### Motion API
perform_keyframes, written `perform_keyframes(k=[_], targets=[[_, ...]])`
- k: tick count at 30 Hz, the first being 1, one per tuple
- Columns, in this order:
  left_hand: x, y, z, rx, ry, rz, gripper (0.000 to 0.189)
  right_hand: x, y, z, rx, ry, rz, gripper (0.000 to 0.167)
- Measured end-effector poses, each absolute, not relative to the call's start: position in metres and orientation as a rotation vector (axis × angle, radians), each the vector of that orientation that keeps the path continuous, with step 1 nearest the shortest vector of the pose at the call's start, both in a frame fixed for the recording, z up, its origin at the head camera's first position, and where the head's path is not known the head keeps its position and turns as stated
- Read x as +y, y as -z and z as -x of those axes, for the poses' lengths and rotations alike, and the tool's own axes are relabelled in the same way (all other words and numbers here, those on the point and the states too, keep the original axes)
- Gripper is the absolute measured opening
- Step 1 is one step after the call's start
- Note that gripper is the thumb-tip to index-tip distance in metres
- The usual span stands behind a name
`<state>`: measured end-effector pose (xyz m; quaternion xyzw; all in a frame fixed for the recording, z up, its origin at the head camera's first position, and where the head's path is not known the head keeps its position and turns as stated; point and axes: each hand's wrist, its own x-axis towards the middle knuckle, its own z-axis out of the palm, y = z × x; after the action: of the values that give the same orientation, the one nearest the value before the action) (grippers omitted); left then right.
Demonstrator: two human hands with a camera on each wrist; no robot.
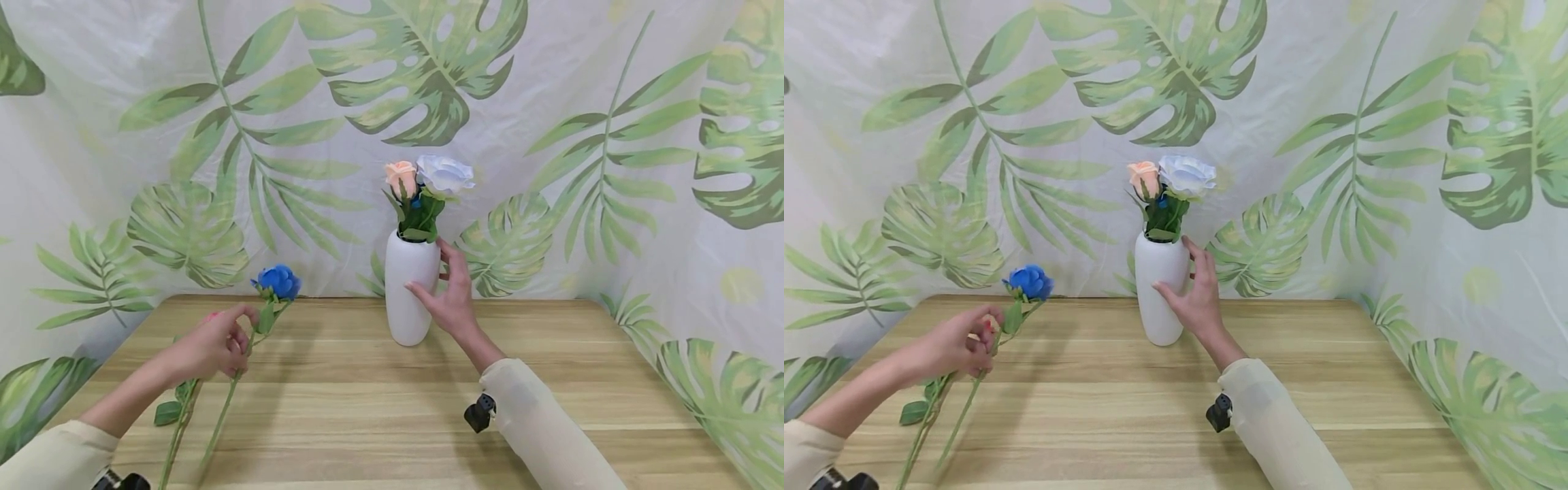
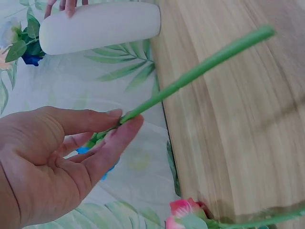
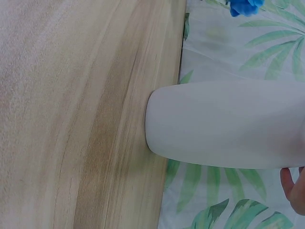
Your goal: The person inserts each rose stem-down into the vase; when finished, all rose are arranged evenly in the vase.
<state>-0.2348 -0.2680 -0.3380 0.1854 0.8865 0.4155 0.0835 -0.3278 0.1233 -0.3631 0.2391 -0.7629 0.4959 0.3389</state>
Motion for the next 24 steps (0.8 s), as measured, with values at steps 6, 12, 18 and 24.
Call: perform_keyframes(k=[6,12,18,24], targets=[[-0.258,0.336,0.242,2.728,-1.252,-0.616,0.028,0.124,0.364,0.328,-1.980,-1.293,-0.630,0.085],[-0.247,0.335,0.244,2.862,-1.279,-0.591,0.017,0.124,0.365,0.329,-1.984,-1.301,-0.632,0.086],[-0.241,0.332,0.248,3.015,-1.299,-0.597,0.028,0.124,0.363,0.328,-1.992,-1.293,-0.631,0.085],[-0.237,0.330,0.248,3.022,-1.336,-0.606,0.045,0.124,0.362,0.327,-1.996,-1.301,-0.633,0.086]])
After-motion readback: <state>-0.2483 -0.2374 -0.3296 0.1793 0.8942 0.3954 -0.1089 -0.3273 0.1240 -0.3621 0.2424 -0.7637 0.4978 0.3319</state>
